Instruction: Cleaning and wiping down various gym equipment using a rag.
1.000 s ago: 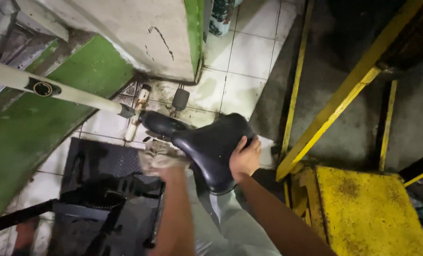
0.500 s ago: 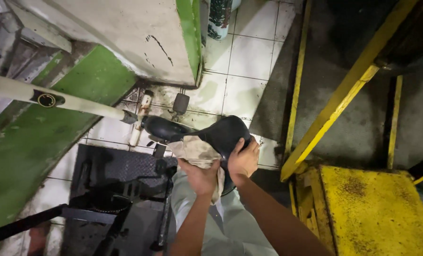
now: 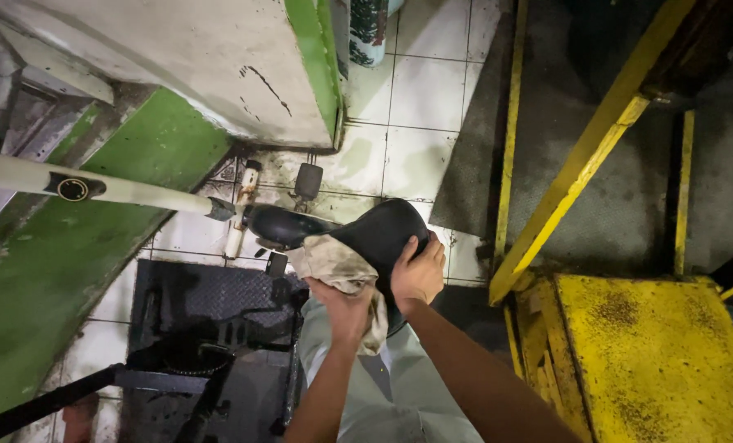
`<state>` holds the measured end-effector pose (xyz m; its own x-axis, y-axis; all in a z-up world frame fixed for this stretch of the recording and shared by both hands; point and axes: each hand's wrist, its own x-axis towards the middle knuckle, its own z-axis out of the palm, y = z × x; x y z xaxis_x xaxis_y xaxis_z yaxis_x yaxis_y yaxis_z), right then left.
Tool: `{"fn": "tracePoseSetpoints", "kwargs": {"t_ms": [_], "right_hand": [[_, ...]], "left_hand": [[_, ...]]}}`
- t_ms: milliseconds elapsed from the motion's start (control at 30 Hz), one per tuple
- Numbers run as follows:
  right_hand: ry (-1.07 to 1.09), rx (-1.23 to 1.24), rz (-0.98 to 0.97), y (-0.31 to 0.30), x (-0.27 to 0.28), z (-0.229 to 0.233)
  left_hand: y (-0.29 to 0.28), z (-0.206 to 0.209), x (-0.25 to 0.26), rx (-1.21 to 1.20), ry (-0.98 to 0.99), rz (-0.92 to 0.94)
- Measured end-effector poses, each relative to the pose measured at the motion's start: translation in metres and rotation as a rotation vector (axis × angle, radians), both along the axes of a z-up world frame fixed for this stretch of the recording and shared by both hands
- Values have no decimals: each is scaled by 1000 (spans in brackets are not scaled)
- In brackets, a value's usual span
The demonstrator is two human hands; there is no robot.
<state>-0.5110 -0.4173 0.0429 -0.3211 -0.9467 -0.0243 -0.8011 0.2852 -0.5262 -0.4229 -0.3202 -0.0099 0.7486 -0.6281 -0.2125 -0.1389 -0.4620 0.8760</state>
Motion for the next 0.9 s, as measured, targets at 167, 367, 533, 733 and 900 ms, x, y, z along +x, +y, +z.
{"fn": "tracePoseSetpoints", "kwargs": {"t_ms": [167,367,533,733,900], "right_hand": [[-10,11,3,1,1,4],[-12,-32,9,3,2,5],[-14,-9,5,3,3,8],[-17,-16,17,2,3,6],[-26,-31,15,2,3,4]], "left_hand": [[-19,48,-6,274,36,57],[5,35,6,-40,99,9],[-9,45,3,76,93,126],[-16,52,-2,-39,-13,153],[-19,48,-1,109,-32,181]]}}
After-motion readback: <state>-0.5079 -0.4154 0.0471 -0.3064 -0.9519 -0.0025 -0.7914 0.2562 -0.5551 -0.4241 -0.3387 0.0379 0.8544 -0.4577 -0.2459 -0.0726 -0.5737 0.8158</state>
